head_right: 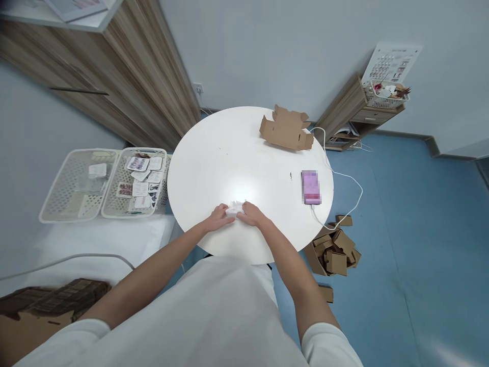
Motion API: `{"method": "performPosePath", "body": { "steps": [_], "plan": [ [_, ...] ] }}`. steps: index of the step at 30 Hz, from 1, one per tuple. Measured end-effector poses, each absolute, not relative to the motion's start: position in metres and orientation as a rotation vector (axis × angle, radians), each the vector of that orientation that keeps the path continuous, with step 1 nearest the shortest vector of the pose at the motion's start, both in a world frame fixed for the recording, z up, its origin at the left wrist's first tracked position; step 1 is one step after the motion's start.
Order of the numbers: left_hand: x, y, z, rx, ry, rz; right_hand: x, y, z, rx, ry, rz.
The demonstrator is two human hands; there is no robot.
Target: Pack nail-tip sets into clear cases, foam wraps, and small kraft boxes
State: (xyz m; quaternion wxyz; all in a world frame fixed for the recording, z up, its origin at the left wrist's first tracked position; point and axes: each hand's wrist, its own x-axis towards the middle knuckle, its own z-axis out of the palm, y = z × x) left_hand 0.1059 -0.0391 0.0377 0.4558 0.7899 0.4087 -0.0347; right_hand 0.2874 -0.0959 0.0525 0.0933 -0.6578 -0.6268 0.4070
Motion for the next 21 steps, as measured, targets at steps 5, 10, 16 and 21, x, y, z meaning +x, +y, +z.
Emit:
{"method": "performPosePath", "body": {
  "steps": [5, 10, 16, 21],
  "plan": [
    [0.111, -0.042, 0.024, 1.823, 1.182, 0.105, 0.280, -0.083, 0.042, -2.167, -1.491, 1.145],
    [0.119, -0.045, 0.021, 1.880, 1.336, 0.114, 0.265, -0.096, 0.033, -2.340, -1.194, 0.925],
    [0.127, -0.046, 0.022, 1.733, 1.517, 0.188, 0.268, -0.120, 0.032, -2.255, -0.850, 1.045],
    [0.131, -0.060, 0.022, 1.520, 1.627, 0.474, 0.271, -0.113, 0.034, -2.174, -0.868, 1.064]
  ]
}}
